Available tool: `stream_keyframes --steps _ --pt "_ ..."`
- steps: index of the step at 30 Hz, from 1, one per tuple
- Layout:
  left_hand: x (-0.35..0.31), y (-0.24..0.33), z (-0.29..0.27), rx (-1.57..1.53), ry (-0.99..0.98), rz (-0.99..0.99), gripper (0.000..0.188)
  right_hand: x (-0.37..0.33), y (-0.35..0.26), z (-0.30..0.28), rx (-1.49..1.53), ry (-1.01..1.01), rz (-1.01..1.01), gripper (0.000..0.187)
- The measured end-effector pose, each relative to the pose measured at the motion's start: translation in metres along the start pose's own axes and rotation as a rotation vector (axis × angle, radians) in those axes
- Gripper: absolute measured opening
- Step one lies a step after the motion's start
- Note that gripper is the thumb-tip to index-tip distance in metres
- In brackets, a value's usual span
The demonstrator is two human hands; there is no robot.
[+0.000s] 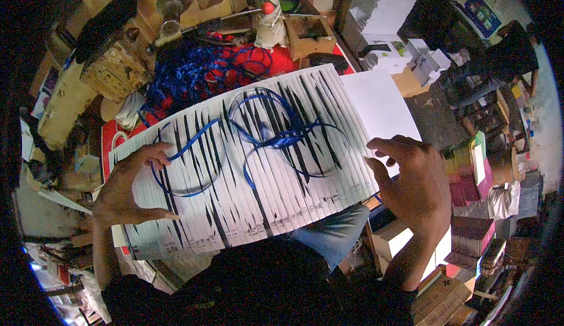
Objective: The person applies white tape to the top edge of a thick stack of paper sheets, trims the excess tape using a utility knife, and then manually inserts blue ribbons into the gaps between the sheets.
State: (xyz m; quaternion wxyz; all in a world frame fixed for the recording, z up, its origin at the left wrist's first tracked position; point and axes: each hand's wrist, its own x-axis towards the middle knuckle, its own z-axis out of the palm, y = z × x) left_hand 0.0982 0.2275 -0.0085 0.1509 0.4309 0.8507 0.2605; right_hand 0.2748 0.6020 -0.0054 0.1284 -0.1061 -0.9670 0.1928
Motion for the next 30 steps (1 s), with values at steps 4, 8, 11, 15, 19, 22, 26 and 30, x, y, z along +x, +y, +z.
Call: stream_keyframes --steps 4,8,11,15,19,22,26,30 --pt "0.008 0.022 -0.004 0.052 0.091 0.097 0.093 -0.01 -0.029 0.008 0.235 0.167 0.061 0.023" --pt "0.046 0.043 0.013 0.03 0.105 0.342 0.084 -0.006 -0.036 0.039 0.388 0.067 -0.118 0.029" --pt "0.089 0.064 0.044 -0.091 -0.001 0.511 0.065 0.003 -0.042 0.062 0.178 0.02 -0.152 0.021" --pt "0.117 0.059 0.077 -0.178 -0.273 0.585 0.041 -0.016 -0.028 0.022 0.435 -0.241 -0.179 0.019" --pt "0.129 0.045 0.087 -0.223 -0.225 0.594 0.013 -0.075 -0.013 -0.024 0.89 0.159 0.233 0.008" --pt "0.127 0.054 0.08 -0.253 -0.221 0.493 0.01 -0.113 0.021 -0.045 0.817 0.514 0.104 0.016" --pt "0.129 0.056 0.083 -0.136 -0.144 0.464 0.013 -0.179 0.057 -0.072 0.662 0.785 0.078 0.017" --pt "0.132 0.058 0.077 0.05 0.016 0.443 0.012 -0.237 0.053 -0.089 0.613 0.811 0.23 0.019"
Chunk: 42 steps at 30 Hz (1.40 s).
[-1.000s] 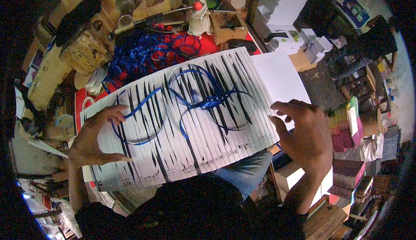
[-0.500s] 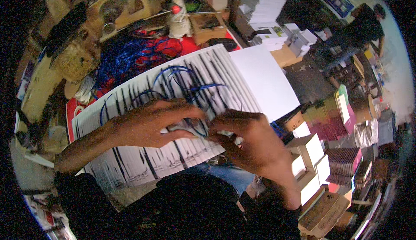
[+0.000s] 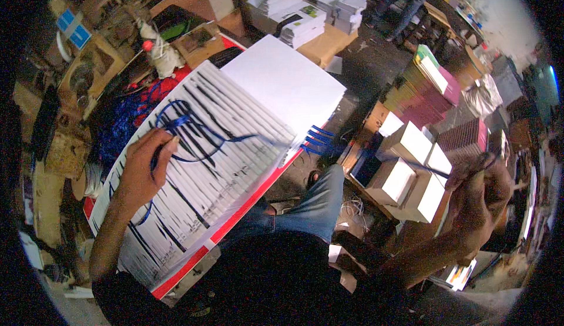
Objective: The person applies white tape to the top edge of a thick stack of paper sheets, trims the excess tape using a utility knife, and then manually inserts blue ribbons into the gaps between the sheets.
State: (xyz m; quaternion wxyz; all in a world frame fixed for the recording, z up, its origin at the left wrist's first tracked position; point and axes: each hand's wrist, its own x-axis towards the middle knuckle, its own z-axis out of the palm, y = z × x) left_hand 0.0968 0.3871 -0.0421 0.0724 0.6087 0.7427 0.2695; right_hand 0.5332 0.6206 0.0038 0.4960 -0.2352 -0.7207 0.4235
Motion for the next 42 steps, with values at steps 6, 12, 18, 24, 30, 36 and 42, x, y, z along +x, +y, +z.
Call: stream_keyframes --steps 6,12,18,24,30,36,42 --pt "0.016 0.011 -0.01 -0.002 -0.125 -0.06 0.024 -0.036 0.005 -0.046 -0.209 0.325 -0.024 0.015" --pt "0.021 -0.001 -0.002 -0.001 -0.094 -0.119 0.019 -0.033 0.046 -0.068 -0.184 0.479 0.107 0.013" --pt "0.036 0.002 -0.026 -0.123 -0.258 -0.441 0.032 -0.047 0.067 -0.074 -0.13 0.421 0.218 0.015" --pt "0.067 0.045 -0.071 0.037 -0.416 -0.13 0.087 -0.011 0.058 0.114 0.248 0.012 0.643 0.01" --pt "0.071 0.069 -0.027 0.263 -0.037 0.167 0.065 -0.005 0.096 0.163 0.384 -0.257 0.701 0.012" --pt "0.07 0.051 0.038 0.091 -0.326 0.446 0.034 0.01 0.107 0.174 0.534 -0.36 0.828 0.011" --pt "0.079 0.034 0.057 -0.022 -0.355 0.501 0.036 0.014 0.11 0.173 0.487 -0.385 0.852 0.01"
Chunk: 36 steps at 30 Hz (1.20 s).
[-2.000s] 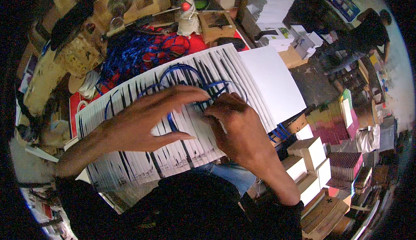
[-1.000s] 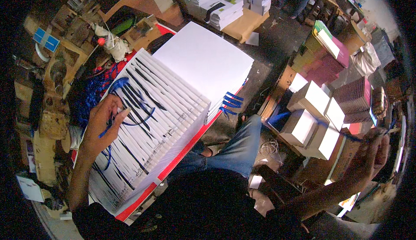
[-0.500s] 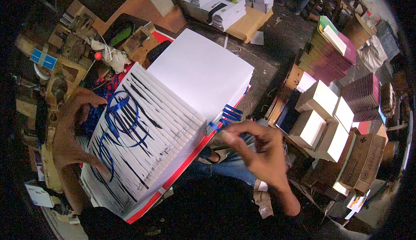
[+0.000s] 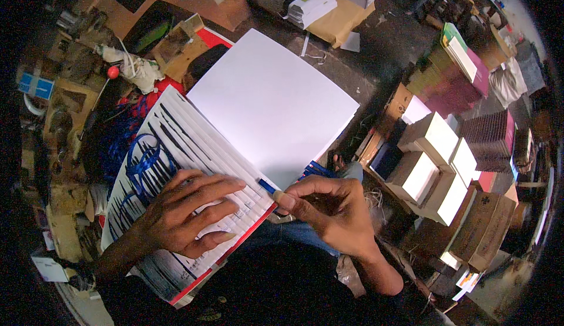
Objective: The person applies white tape to the top edge of a thick stack of paper sheets, trims the excess tape using a utility knife, and then manually inserts blue ribbons into the gaps between the sheets.
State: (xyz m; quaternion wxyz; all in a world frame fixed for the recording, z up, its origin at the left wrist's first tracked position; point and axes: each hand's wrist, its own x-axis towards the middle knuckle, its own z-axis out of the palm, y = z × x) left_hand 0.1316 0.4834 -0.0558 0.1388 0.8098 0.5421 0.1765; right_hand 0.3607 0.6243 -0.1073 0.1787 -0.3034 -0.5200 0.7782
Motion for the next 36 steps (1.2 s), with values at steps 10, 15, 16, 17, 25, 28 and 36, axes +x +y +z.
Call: stream_keyframes --steps 10,15,16,17,25,28,36 --pt "0.013 -0.003 0.0 0.158 -0.141 0.08 0.048 0.002 -0.009 0.009 0.04 0.098 0.06 0.004" --pt "0.018 0.003 -0.005 0.182 -0.19 0.08 0.054 0.0 -0.004 0.01 0.013 0.128 0.039 0.004" --pt "0.019 0.004 -0.005 0.187 -0.189 0.068 0.055 0.0 -0.003 0.009 0.006 0.117 0.03 0.005" --pt "0.019 0.004 -0.005 0.194 -0.188 0.056 0.056 0.0 -0.003 0.008 -0.002 0.105 0.021 0.005" --pt "0.038 0.003 -0.005 0.082 -0.077 -0.001 0.056 -0.011 -0.004 -0.008 -0.114 0.093 0.12 0.013" --pt "0.052 0.021 0.007 0.105 0.064 -0.036 0.053 -0.031 -0.017 -0.023 -0.225 0.015 0.018 0.018" --pt "0.059 0.038 0.02 0.135 0.253 0.221 0.036 0.0 -0.023 -0.029 -0.796 0.095 -0.448 0.032"
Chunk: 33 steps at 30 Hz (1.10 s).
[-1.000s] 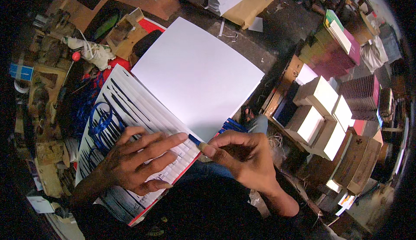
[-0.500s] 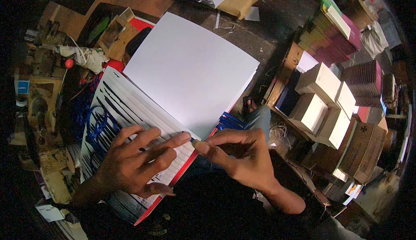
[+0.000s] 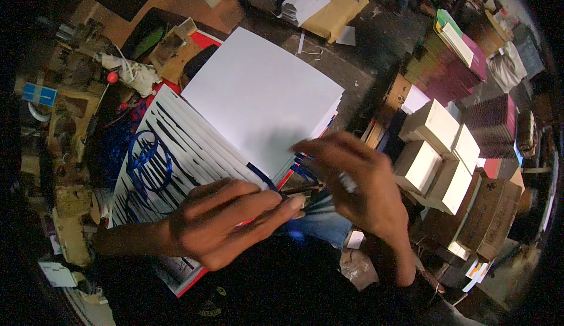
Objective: The person applies white tape to the top edge of a thick stack of paper sheets, trims the excess tape using a utility knife, and then manually inserts blue ribbons into the gaps between the sheets.
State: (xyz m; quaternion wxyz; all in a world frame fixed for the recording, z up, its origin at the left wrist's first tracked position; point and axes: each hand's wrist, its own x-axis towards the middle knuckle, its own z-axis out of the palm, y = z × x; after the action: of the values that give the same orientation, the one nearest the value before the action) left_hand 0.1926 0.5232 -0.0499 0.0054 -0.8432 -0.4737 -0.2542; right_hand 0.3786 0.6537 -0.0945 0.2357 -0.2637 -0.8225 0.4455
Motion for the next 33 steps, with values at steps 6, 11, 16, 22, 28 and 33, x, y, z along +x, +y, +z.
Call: stream_keyframes --steps 6,11,16,22,28,33 --pt "-0.017 0.018 -0.036 -0.119 -0.06 -0.125 0.034 0.023 0.014 0.004 0.199 -0.292 -0.283 0.024" --pt "-0.021 0.015 -0.016 -0.026 0.005 -0.223 0.037 0.038 0.03 0.009 0.254 -0.341 -0.411 0.021" --pt "-0.012 0.034 0.02 0.307 0.133 -0.132 0.027 0.043 0.022 0.01 0.085 -0.427 -0.425 0.025" --pt "0.027 0.049 0.011 0.275 0.197 -0.192 0.027 0.029 0.001 0.02 -0.063 -0.366 -0.494 0.024" --pt "-0.005 0.054 -0.015 0.313 0.149 -0.411 0.028 0.024 -0.02 0.061 -0.034 -0.466 -0.613 0.024" --pt "-0.006 0.033 -0.03 0.24 0.161 -0.45 0.029 0.032 -0.015 0.046 -0.063 -0.44 -0.612 0.024"
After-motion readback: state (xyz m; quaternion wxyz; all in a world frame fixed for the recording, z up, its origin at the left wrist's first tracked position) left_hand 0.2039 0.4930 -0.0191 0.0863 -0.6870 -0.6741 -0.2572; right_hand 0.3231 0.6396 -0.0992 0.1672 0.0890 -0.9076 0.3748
